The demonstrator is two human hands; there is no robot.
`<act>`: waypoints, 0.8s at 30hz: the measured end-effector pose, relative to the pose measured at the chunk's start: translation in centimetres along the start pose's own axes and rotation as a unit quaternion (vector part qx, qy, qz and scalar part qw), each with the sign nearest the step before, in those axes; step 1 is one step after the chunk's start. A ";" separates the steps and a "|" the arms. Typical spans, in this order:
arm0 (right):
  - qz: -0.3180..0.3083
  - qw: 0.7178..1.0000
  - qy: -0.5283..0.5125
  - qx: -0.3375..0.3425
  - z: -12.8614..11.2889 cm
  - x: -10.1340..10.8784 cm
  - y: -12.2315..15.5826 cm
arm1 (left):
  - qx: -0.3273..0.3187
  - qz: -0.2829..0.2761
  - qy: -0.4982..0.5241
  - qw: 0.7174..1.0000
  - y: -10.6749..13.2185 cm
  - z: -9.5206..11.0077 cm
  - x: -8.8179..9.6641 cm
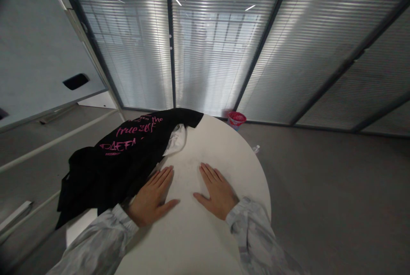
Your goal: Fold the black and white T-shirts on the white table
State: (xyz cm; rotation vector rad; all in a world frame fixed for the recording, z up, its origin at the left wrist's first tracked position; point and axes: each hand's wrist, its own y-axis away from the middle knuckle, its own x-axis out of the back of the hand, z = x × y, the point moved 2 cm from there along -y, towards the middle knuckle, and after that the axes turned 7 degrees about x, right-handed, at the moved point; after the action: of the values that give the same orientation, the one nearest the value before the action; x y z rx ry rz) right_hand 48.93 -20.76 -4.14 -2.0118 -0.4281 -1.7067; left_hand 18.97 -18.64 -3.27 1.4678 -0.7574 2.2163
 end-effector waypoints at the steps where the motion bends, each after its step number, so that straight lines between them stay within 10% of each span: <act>1: 0.001 1.000 0.000 -0.001 0.0 0.0 0.0 | -0.001 0.002 0.002 1.000 0.0 0.0 0.0; 24: -0.007 1.000 -0.001 -0.008 -0.1 0.2 0.0 | 0.004 -0.009 0.001 1.000 -0.1 0.1 0.4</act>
State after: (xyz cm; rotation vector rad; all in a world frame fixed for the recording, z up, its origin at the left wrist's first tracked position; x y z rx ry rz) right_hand 48.86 -20.79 -3.96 -2.0274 -0.4311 -1.7223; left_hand 18.98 -18.65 -2.88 1.4702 -0.7319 2.2100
